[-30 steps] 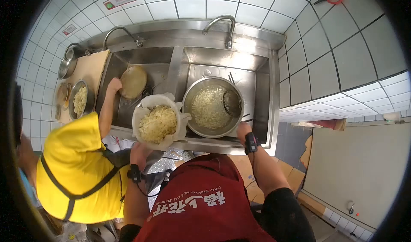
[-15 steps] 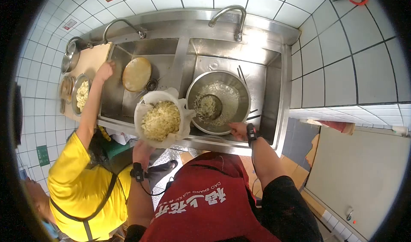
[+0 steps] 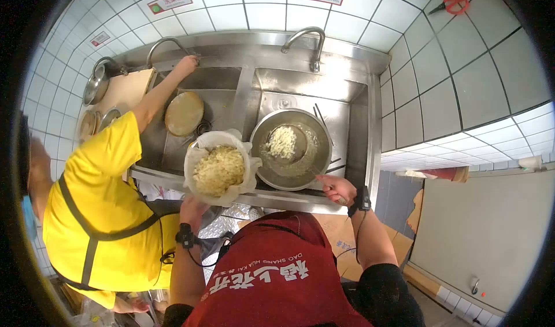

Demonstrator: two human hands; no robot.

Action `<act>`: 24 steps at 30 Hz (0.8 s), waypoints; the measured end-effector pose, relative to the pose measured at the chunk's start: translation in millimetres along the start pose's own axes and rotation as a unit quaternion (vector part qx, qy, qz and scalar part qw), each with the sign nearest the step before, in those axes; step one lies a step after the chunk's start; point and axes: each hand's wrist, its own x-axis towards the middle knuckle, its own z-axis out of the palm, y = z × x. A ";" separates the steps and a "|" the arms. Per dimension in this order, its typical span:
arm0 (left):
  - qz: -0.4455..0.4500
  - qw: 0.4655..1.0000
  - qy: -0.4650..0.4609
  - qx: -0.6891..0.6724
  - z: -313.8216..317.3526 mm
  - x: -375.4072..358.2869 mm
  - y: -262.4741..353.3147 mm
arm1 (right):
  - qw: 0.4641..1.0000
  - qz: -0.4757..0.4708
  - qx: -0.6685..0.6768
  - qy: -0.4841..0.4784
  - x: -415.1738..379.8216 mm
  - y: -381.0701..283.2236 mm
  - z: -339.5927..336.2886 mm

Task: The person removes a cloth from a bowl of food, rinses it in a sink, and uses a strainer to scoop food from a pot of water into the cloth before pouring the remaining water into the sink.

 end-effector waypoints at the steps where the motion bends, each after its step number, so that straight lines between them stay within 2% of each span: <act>1: 0.001 1.000 -0.005 0.012 4.0 -3.9 4.3 | 1.000 -0.001 -0.007 -0.001 -12.2 -4.1 6.6; 4: 0.005 1.000 -0.017 0.015 1.2 -5.6 5.3 | 0.996 -0.083 -0.025 0.019 -53.3 -17.5 42.8; 8: 0.009 0.999 -0.043 0.017 -6.6 0.1 -2.2 | 0.989 -0.121 -0.064 0.053 -89.9 -25.4 98.0; 11: 0.017 0.999 -0.049 0.013 -6.8 -1.4 -2.2 | 0.978 -0.153 -0.131 0.063 -90.8 -14.3 134.2; 12: 0.018 0.998 -0.055 0.012 -6.9 -2.3 -1.5 | 0.959 -0.186 -0.201 0.070 -82.6 -4.7 138.3; 13: 0.020 0.998 -0.061 0.012 -6.8 -3.4 -0.6 | 0.935 -0.217 -0.269 0.076 -73.3 6.1 142.3; 14: 0.019 0.998 -0.060 0.011 -6.3 -4.2 0.2 | 0.817 -0.358 -0.442 0.097 -62.4 19.0 147.6; 15: 0.020 0.998 -0.061 0.012 -5.3 -4.6 1.7 | 0.817 -0.358 -0.442 0.097 -50.1 28.5 151.4; 17: 0.022 0.998 -0.063 0.014 -6.2 -4.0 2.9 | 0.576 -0.509 -0.627 0.128 -30.0 43.3 157.6; 22: 0.016 0.998 -0.051 -0.020 -11.2 3.9 -4.0 | 0.570 -0.515 -0.626 0.131 -22.4 59.1 171.1; 24: 0.019 0.998 -0.055 -0.010 -11.5 3.5 -3.9 | 0.575 -0.487 -0.642 0.140 -28.1 58.5 172.3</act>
